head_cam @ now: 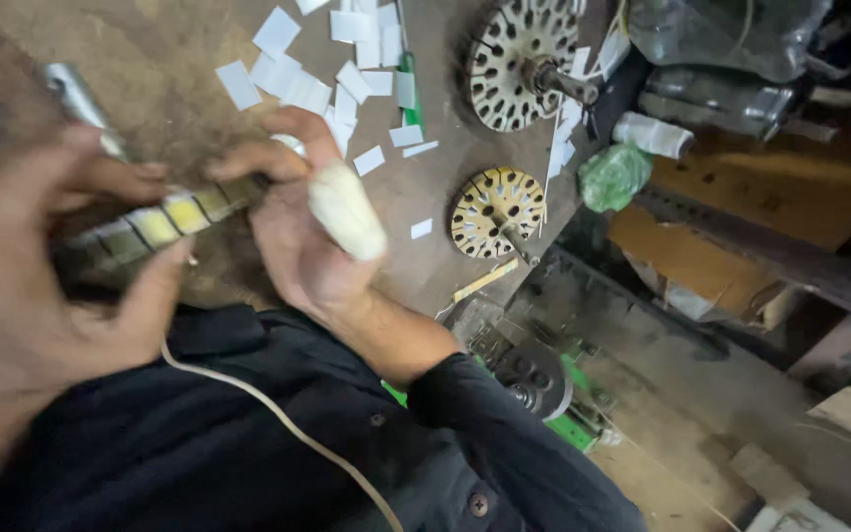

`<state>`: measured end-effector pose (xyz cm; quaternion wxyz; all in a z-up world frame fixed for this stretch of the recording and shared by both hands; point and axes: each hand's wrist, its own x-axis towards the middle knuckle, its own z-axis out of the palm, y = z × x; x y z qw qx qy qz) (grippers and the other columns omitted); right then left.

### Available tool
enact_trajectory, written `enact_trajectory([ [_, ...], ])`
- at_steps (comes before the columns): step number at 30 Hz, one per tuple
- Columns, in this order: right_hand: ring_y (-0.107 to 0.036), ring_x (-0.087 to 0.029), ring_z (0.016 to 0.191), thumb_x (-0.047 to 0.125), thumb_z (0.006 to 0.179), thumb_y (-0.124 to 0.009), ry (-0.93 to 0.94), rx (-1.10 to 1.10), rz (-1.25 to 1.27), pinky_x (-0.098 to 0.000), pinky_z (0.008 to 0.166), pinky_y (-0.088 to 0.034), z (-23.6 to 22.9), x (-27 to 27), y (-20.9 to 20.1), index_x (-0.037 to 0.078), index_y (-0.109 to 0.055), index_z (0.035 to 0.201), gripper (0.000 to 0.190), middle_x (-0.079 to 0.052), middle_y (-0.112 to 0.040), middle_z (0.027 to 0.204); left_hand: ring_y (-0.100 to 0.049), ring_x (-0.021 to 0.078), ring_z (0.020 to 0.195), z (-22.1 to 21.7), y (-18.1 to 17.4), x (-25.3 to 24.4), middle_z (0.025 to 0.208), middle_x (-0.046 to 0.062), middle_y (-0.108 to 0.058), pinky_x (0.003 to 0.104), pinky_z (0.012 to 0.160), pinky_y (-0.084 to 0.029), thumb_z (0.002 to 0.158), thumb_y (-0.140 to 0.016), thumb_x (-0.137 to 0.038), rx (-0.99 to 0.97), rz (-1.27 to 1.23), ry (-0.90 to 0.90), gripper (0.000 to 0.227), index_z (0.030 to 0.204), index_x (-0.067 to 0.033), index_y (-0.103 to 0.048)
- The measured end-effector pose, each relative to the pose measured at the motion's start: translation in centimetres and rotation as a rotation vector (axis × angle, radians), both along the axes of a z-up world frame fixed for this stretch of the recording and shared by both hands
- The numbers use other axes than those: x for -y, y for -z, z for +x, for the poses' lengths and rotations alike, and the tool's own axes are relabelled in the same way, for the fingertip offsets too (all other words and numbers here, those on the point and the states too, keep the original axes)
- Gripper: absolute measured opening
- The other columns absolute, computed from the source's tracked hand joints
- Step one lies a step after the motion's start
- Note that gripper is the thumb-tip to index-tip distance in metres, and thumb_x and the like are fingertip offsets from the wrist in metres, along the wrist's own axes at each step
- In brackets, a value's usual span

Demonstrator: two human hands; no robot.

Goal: The person places small white rectangular pieces into the slots of a circular metal stator core. They repeatedly pick up pieces from the table and insert them into the slots, rotating the stator as needed. The person also wipes their hands with a cloth during the process.

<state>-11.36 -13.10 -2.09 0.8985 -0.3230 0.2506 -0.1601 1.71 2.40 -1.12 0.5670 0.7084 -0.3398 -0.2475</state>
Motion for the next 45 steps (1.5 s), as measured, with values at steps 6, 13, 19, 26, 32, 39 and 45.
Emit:
enact_trajectory([
  [6,-0.061,-0.027,0.114,0.03,0.11,-0.063,-0.083,-0.047,-0.222,-0.0373,0.107,-0.044,0.5,2.7,1.2,-0.002,-0.057,0.13,0.038,-0.019,-0.069,0.125,-0.07,0.0318,0.103,-0.1,0.2,-1.0,0.115,0.029,-0.064,0.035,0.084,-0.058,0.094,-0.079,0.009,0.032,0.068,-0.093,0.076,0.153,0.0088,-0.03],
  [13,-0.074,-0.029,0.104,0.016,0.095,-0.073,-0.198,-0.593,-1.642,-0.0378,0.093,-0.058,1.3,10.5,-1.6,0.002,-0.07,0.117,0.026,-0.015,-0.075,0.11,-0.069,0.0281,0.108,-1.3,2.3,-1.7,0.132,0.029,-0.059,0.031,0.093,-0.061,0.101,-0.078,0.001,0.15,-0.122,-0.224,0.068,0.152,0.003,-0.032],
  [19,-0.073,-0.034,0.099,0.017,0.091,-0.075,-0.291,-0.678,-1.732,-0.0416,0.086,-0.056,2.8,10.0,-2.4,0.006,-0.07,0.117,0.029,-0.017,-0.075,0.105,-0.075,0.0296,0.097,-1.5,3.1,-1.8,0.106,0.024,-0.071,0.033,0.083,-0.059,0.103,-0.077,0.003,0.263,-0.139,-0.27,0.058,0.145,0.005,-0.037],
  [26,-0.075,-0.03,0.079,0.016,0.081,-0.076,-0.4,-0.788,-1.496,-0.0401,0.075,-0.056,3.5,10.8,-3.0,0.005,-0.068,0.116,0.038,-0.017,-0.075,0.084,-0.073,0.0243,0.092,-1.5,3.5,-1.1,0.107,0.019,-0.069,0.03,0.08,-0.058,0.108,-0.077,0.0,0.227,-0.215,-0.283,0.052,0.147,0.0026,-0.042],
  [32,-0.075,-0.023,0.087,0.013,0.083,-0.078,-0.311,-0.477,-1.624,-0.0325,0.079,-0.056,2.9,11.3,-2.5,0.001,-0.076,0.103,0.022,-0.013,-0.076,0.096,-0.068,0.0294,0.103,-0.3,0.6,-1.7,0.112,0.019,-0.068,0.036,0.091,-0.054,0.099,-0.072,-0.006,0.256,-0.134,-0.217,0.029,0.126,0.0023,-0.063],
  [39,-0.07,-0.017,0.095,0.014,0.09,-0.08,-0.251,-0.248,-1.31,-0.0304,0.084,-0.057,2.0,8.1,-3.0,0.002,-0.075,0.104,0.019,-0.008,-0.07,0.108,-0.066,0.0341,0.108,2.4,-2.1,-1.2,0.118,0.019,-0.067,0.041,0.094,-0.052,0.095,-0.073,-0.026,0.21,-0.156,-0.035,0.044,0.126,0.0046,-0.066],
  [45,-0.068,-0.016,0.092,0.015,0.081,-0.085,-0.253,-0.24,-1.429,-0.0284,0.076,-0.054,2.3,6.2,-1.6,0.002,-0.077,0.099,0.023,-0.009,-0.069,0.115,-0.07,0.0332,0.103,3.1,-2.2,-0.2,0.111,0.018,-0.071,0.04,0.09,-0.053,0.101,-0.068,-0.025,0.164,-0.04,0.049,0.032,0.12,0.0007,-0.071],
])
